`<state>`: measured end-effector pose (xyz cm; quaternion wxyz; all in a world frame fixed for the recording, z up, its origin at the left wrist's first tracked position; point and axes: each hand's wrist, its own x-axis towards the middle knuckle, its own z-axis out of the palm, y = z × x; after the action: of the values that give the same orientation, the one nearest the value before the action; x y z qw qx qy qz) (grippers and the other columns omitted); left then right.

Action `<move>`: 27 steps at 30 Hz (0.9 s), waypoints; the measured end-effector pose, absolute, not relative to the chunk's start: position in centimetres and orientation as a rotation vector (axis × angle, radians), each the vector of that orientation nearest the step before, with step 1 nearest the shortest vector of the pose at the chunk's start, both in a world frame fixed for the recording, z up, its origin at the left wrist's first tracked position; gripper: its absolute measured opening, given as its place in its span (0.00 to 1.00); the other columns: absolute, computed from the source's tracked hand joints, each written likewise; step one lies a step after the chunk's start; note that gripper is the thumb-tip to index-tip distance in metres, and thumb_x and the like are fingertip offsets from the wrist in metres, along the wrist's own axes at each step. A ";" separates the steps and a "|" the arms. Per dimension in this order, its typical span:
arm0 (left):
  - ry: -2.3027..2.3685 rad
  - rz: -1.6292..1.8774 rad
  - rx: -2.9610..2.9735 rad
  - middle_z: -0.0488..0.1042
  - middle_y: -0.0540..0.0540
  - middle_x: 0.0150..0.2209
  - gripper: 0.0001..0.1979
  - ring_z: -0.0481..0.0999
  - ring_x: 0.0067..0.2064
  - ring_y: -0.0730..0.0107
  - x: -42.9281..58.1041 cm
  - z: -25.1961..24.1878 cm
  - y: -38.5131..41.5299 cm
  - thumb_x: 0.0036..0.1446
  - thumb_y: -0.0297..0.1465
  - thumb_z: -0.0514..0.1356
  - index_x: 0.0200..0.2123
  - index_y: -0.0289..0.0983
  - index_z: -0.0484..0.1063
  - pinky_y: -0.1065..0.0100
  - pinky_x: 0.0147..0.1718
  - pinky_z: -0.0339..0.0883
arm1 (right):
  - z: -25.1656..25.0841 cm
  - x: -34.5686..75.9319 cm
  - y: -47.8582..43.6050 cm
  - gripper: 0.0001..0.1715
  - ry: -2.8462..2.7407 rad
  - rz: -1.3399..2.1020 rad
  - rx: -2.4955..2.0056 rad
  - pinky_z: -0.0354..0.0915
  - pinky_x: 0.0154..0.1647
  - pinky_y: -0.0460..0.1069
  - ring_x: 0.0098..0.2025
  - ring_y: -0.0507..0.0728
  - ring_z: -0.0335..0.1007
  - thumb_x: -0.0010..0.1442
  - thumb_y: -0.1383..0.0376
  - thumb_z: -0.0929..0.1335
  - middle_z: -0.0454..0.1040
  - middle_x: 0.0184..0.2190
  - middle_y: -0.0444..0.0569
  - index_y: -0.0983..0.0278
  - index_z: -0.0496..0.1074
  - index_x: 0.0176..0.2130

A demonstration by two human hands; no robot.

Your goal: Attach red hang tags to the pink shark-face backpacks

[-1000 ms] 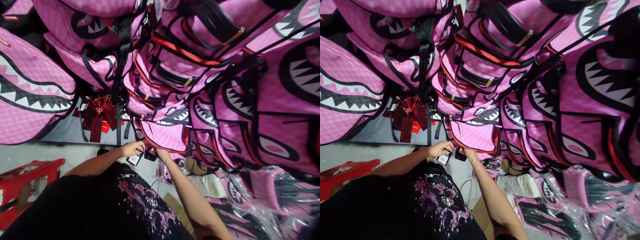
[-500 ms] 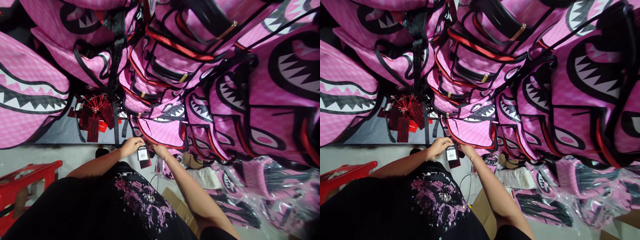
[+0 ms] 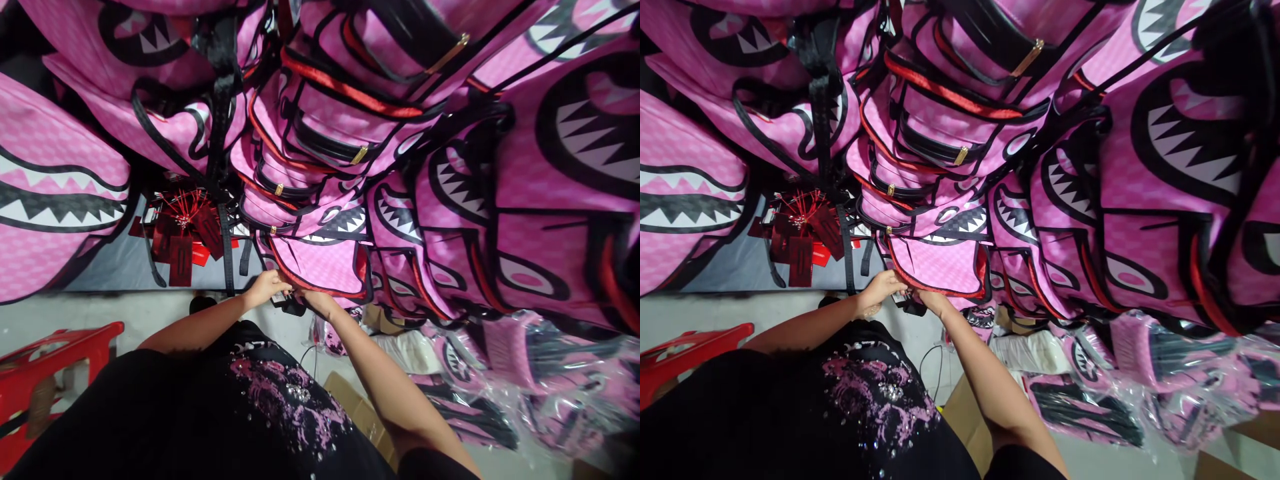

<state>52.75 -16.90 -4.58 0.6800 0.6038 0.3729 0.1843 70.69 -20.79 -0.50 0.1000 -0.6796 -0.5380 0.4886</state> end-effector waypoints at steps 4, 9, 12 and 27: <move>0.797 0.377 1.361 0.78 0.43 0.31 0.12 0.77 0.33 0.70 50.9 -4.7 -16.7 0.57 0.35 0.59 0.33 0.31 0.75 0.71 0.35 0.69 | 1.1 70.3 -20.4 0.19 -1.602 1.575 -1.923 0.69 0.44 0.51 0.37 0.55 0.71 0.63 0.57 0.60 0.77 0.36 0.47 0.63 0.76 0.43; 0.785 0.333 1.505 0.78 0.46 0.36 0.10 0.75 0.37 0.71 49.4 -3.1 -16.3 0.57 0.35 0.61 0.34 0.35 0.79 0.71 0.40 0.66 | 2.1 69.9 -20.0 0.16 -1.714 1.626 -1.804 0.66 0.46 0.50 0.36 0.53 0.68 0.64 0.57 0.62 0.74 0.33 0.45 0.62 0.74 0.37; 0.812 0.293 1.595 0.78 0.47 0.37 0.10 0.74 0.37 0.71 49.6 -2.6 -16.1 0.58 0.35 0.60 0.35 0.37 0.80 0.71 0.40 0.64 | 1.8 69.8 -20.0 0.15 -1.791 1.577 -1.784 0.64 0.50 0.50 0.38 0.54 0.68 0.65 0.58 0.61 0.73 0.31 0.45 0.62 0.73 0.35; 1.080 -0.067 1.748 0.80 0.44 0.35 0.05 0.78 0.40 0.60 52.3 -0.6 -16.3 0.54 0.30 0.60 0.34 0.36 0.75 0.66 0.40 0.65 | 0.6 69.4 -21.2 0.12 -2.010 1.304 -1.841 0.62 0.57 0.55 0.46 0.58 0.70 0.64 0.64 0.62 0.75 0.40 0.51 0.62 0.74 0.40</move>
<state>52.33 -16.32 -0.64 0.5167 0.7280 0.4497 -0.0277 69.35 -21.24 0.64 0.0601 -0.6082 -0.6641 0.4307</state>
